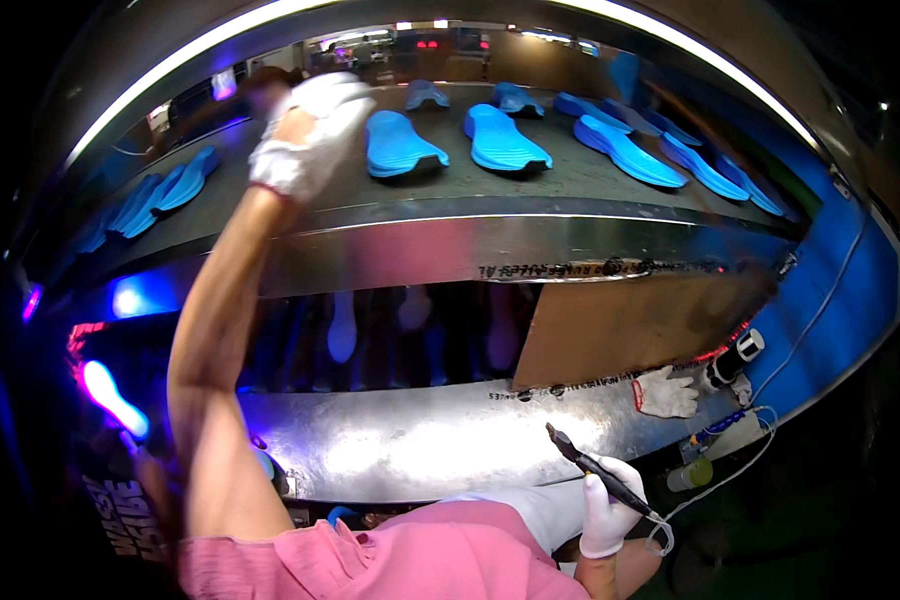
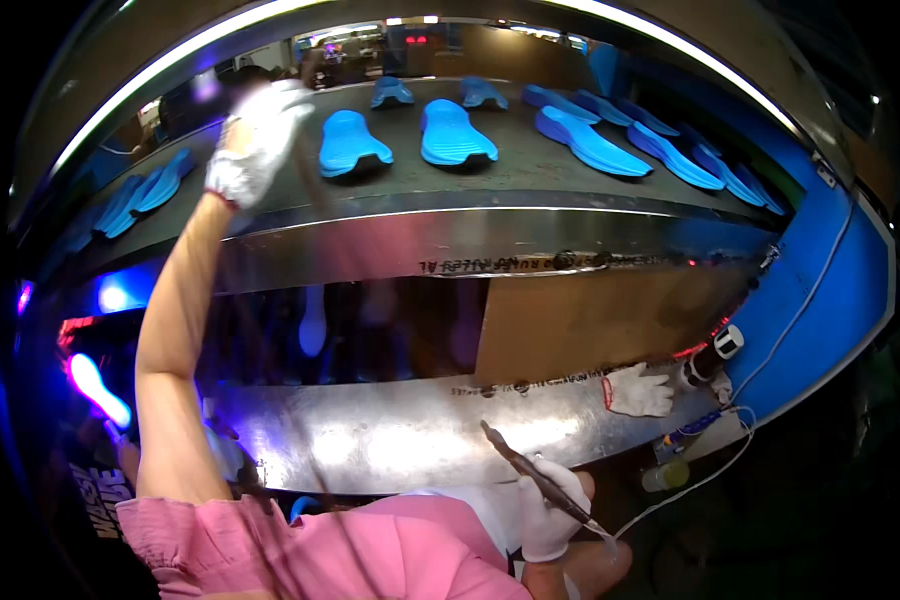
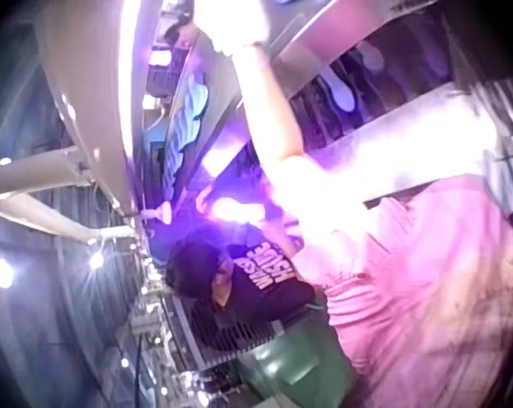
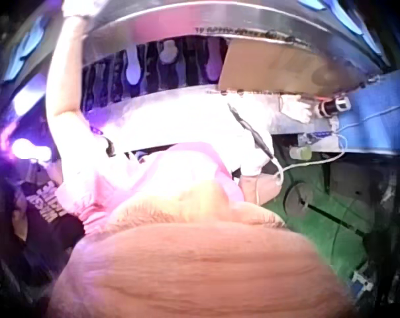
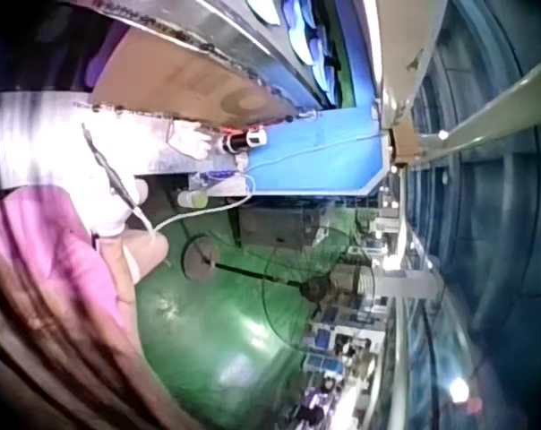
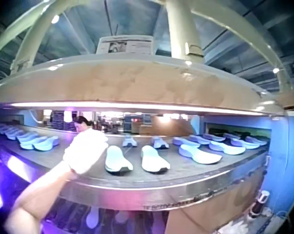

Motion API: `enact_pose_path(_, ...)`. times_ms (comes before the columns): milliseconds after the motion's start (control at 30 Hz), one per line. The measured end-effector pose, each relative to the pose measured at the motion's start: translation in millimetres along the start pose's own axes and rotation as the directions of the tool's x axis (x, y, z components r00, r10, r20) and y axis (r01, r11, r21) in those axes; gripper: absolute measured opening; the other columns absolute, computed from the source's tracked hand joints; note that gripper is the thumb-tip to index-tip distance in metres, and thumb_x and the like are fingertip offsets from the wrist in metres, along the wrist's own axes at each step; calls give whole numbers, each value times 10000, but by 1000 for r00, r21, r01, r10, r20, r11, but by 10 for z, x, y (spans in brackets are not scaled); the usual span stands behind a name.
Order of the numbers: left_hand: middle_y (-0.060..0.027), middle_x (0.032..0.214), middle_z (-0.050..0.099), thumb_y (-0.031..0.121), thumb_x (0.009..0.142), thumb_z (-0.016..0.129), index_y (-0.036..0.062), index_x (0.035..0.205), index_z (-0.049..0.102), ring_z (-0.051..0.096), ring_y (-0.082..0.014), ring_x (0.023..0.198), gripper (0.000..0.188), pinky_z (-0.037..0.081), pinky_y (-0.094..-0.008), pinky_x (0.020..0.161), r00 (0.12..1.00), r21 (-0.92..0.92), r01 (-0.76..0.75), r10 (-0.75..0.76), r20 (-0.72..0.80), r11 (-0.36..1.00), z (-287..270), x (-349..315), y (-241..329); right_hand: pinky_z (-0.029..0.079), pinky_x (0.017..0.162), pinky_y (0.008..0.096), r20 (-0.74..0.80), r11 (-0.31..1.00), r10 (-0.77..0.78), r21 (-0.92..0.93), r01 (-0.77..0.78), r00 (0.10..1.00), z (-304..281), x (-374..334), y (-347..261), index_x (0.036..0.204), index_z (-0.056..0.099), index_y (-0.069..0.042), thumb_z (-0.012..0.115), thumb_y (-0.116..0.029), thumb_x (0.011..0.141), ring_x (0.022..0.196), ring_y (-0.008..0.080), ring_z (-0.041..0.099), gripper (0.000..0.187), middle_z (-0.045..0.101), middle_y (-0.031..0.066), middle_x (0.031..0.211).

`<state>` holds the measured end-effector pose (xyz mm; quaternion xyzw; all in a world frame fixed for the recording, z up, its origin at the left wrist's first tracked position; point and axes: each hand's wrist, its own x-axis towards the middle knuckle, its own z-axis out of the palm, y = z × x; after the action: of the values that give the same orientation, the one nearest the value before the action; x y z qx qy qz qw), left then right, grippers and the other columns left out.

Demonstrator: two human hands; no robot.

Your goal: The person applies adhesive to shoe soles using a brush applicator and places them onto a conveyor belt.

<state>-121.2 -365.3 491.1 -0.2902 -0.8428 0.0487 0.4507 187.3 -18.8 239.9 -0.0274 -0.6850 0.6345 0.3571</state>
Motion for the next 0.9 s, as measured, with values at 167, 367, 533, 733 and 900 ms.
enact_pose_path(167,-123,1514,313,310,936,525,181,1386,489,284,-359,1396,469,321,-620,1070,514,630,674,-858,-24,386,-260,-1281,-1251,522,902,338,30,989,148,-1,-148,988,25,-53,71,1050,606,63,688,37,784,957,237,674,280,682,174,1008)
enact_pose_path(367,-150,1406,491,288,945,546,169,1372,497,453,-313,1328,446,400,-528,1068,271,636,689,-937,219,348,-365,-1610,-1713,528,884,342,91,975,223,-25,-222,971,127,-108,200,1036,598,62,677,64,769,933,237,675,279,671,173,999)
enact_pose_path(533,-235,1012,685,99,853,604,25,959,711,680,-396,945,168,549,-462,794,396,445,814,-917,46,374,-148,-1876,-2190,363,499,180,53,995,83,-53,-80,995,225,-79,218,1052,582,17,667,-51,836,535,49,472,241,615,52,791)
enact_pose_path(733,-74,892,652,154,835,665,-5,1061,642,632,-150,805,277,496,-284,764,608,-352,772,-776,167,529,-211,-1554,-1270,521,558,200,-7,988,136,-70,-136,991,190,-10,189,1056,576,27,647,-75,897,813,144,655,202,658,128,1029)
enact_pose_path(900,-157,1119,621,0,917,603,-31,1121,619,607,-249,1064,207,525,-352,907,678,-673,390,-691,-252,628,-118,-1313,720,500,512,181,-247,968,251,77,-240,936,28,-68,182,1116,565,32,655,-60,896,691,88,608,254,651,123,1034)
